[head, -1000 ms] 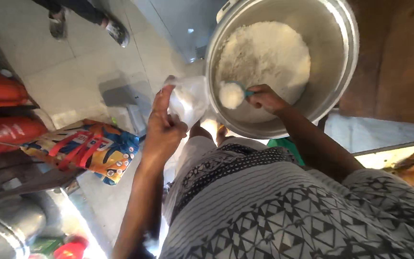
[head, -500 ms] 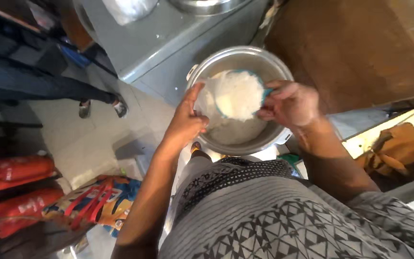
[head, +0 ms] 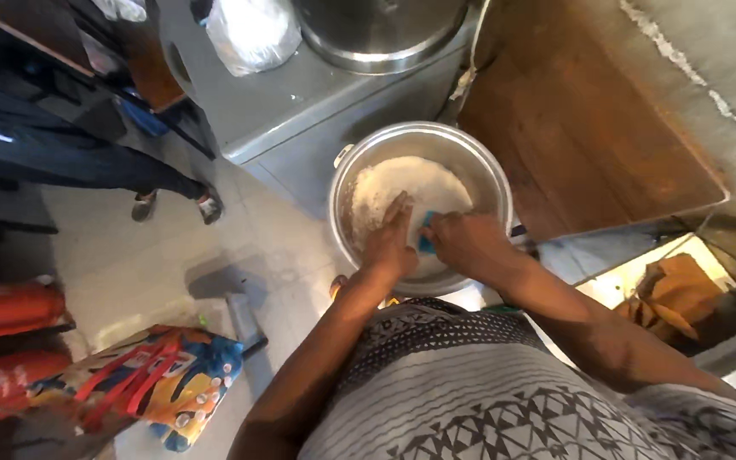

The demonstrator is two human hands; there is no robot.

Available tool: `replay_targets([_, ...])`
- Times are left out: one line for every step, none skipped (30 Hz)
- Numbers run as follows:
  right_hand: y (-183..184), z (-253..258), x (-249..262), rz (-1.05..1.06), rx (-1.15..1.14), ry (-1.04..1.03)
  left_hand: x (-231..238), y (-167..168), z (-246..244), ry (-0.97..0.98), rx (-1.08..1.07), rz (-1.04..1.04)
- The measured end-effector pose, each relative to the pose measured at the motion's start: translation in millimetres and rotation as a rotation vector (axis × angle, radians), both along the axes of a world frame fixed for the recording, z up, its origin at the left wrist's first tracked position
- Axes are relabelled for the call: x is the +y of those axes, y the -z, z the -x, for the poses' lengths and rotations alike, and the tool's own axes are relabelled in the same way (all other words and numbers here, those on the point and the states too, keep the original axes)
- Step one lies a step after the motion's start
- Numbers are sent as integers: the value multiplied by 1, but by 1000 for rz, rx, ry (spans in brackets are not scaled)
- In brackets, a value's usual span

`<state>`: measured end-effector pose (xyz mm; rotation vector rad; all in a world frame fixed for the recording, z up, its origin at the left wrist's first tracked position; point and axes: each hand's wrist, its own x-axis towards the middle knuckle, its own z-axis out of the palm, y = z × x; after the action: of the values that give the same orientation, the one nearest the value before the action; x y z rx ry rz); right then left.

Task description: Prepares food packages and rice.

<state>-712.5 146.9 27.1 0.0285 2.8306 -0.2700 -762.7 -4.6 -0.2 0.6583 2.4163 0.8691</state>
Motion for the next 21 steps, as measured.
replay_targets([0,4,-9,-45,-128,5,1,6,-2,8,20,35])
replay_targets([1,10,-18,-84,-265,17,3,13,-4,13,5,60])
replay_targets([5,18,-25,-117,-369,30,5,21,-4,14,-27,56])
replay_targets([8,25,-30,-144,-430,37,5,28,-5,7,-72,14])
replay_targets([10,31,-33,-175,-461,47,5,34,-5,-6,-114,-49])
replay_targets([7,37,-36,-202,-472,67,3,37,-6,-22,-144,-115])
replay_targets([2,40,-39,-216,-463,98,0,39,-6,-37,-164,-186])
replay_targets([-5,40,-43,-219,-441,125,-3,39,-7,-52,-175,-258])
replay_targets([-7,39,-47,-221,-418,135,-6,39,-8,-65,-180,-325])
replay_targets([-5,39,-50,-220,-412,127,-8,41,-8,-78,-189,-376])
replay_targets([1,40,-51,-211,-425,108,-9,44,-9,-97,-223,-396])
replay_targets([6,42,-51,-201,-444,88,-10,46,-9,-117,-300,-402])
replay_targets([7,45,-52,-197,-450,70,-12,48,-8,-144,-381,-413])
replay_targets([5,46,-53,-181,-416,61,-15,48,-7,-171,-445,-433])
replay_targets([-1,44,-54,-172,-388,63,-18,45,-8,-183,-500,-465])
replay_targets([-9,42,-58,-174,-400,84,-22,41,-11,-186,-536,-490])
replay_targets([-14,40,-59,-169,-397,100,-25,35,-12,-182,-547,-499])
replay_targets([-14,38,-59,-156,-381,108,-25,30,-12,-185,-550,-498])
replay_targets([-12,37,-57,-136,-363,107,-24,30,-11,-185,-561,-489])
replay_targets([-10,36,-54,-123,-343,96,-24,34,-9,-195,-578,-491])
replay_targets([-14,37,-53,-129,-336,86,-25,39,-6,-210,-604,-501])
